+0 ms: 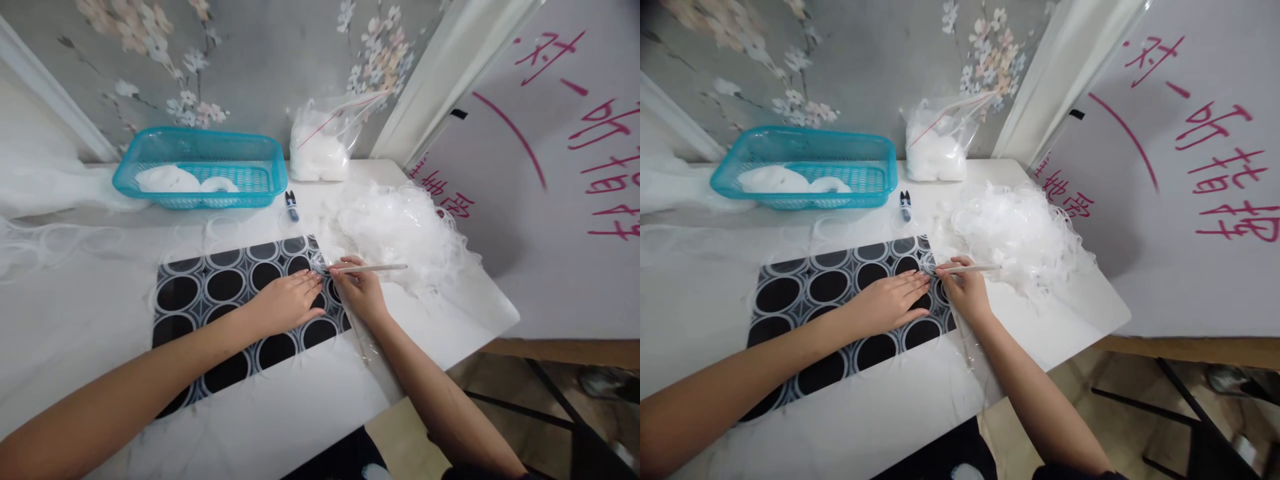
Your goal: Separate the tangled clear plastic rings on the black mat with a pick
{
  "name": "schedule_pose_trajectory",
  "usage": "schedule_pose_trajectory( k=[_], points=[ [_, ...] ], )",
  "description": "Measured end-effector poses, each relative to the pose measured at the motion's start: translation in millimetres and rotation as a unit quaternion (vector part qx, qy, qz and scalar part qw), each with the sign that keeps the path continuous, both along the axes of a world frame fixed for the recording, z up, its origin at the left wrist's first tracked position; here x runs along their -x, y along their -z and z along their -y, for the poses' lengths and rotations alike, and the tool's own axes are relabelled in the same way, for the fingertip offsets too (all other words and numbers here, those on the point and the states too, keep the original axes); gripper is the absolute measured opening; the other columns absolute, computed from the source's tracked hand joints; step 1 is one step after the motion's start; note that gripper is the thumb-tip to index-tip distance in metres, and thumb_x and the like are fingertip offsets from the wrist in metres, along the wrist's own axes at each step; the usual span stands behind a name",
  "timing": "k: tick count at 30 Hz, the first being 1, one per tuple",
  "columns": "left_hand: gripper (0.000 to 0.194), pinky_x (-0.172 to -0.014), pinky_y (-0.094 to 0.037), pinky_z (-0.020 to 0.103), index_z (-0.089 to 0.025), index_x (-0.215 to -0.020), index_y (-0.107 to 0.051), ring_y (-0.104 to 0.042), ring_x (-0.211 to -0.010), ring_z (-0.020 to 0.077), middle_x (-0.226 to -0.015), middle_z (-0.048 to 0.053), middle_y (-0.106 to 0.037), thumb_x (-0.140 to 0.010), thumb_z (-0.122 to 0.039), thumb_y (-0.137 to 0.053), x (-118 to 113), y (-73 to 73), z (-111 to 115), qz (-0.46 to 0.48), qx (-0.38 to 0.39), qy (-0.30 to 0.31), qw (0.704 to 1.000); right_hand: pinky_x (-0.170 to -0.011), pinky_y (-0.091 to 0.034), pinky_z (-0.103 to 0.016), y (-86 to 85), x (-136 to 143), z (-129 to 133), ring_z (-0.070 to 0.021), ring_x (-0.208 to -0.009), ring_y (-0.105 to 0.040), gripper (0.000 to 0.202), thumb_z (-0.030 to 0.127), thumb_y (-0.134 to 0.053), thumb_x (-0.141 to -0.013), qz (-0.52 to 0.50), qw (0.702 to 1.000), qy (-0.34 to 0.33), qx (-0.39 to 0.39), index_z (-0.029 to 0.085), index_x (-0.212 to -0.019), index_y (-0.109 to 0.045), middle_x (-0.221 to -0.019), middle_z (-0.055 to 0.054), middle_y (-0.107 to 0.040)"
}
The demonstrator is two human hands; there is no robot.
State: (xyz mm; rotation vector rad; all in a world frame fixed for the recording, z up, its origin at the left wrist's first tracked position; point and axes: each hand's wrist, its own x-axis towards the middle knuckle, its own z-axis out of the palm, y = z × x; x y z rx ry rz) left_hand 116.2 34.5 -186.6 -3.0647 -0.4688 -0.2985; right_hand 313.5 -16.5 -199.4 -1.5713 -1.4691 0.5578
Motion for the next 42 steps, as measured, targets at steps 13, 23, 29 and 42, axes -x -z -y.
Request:
schedule_pose_trajectory(
  k=[13, 23, 29, 42],
  points=[
    [0.049, -0.106, -0.044, 0.039, -0.003, -0.121, -0.061, -0.059, -0.121, 0.0277, -0.125, 0.020, -0.064, -0.094, -0.043, -0.054, -2, -11.3, 1, -0.027, 0.048, -0.005, 0.998, -0.108, -0.035, -0.049, 4.5, 3, 5, -0.0274, -0.125, -0.053, 0.023, 0.018, -0.056, -0.089, 0.284, 0.951, -0.093, -0.078, 0.028, -0.103, -0.071, -0.106, -0.004, -0.075],
    [0.065, -0.114, -0.035, 0.043, -0.013, -0.138, -0.051, -0.040, -0.138, 0.0308, -0.150, 0.015, -0.041, -0.092, -0.059, -0.049, 67, -27.5, 30, -0.012, 0.105, 0.029, 0.994, -0.087, -0.044, -0.047, -88.1, -84, -60, -0.0325, -0.095, -0.064, 0.026, 0.026, -0.052, -0.088, 0.347, 0.888, 0.299, -0.030, 0.014, -0.086, -0.075, -0.082, -0.015, -0.071],
    [0.058, -0.108, -0.041, 0.039, -0.017, -0.134, -0.055, -0.049, -0.132, 0.0273, -0.144, 0.011, -0.050, -0.094, -0.058, -0.047, 184, -15.9, 66, 0.036, 0.028, -0.073, 0.996, -0.091, -0.046, -0.048, -75.2, -81, -36, -0.0339, -0.108, -0.062, 0.024, 0.032, -0.057, -0.083, 0.310, 0.912, 0.266, -0.019, 0.016, -0.084, -0.074, -0.110, -0.018, -0.070],
    [0.021, -0.092, -0.057, 0.037, -0.011, -0.096, -0.071, -0.071, -0.095, 0.0220, -0.095, 0.008, -0.076, -0.092, -0.029, -0.061, 212, -11.2, 96, 0.161, -0.069, -0.076, 0.982, -0.084, -0.054, -0.037, -32.8, 199, -7, -0.0206, -0.092, -0.067, 0.010, 0.026, -0.064, -0.089, -0.035, 0.936, -0.351, 0.006, 0.023, -0.093, -0.073, -0.092, -0.005, -0.075]
  ],
)
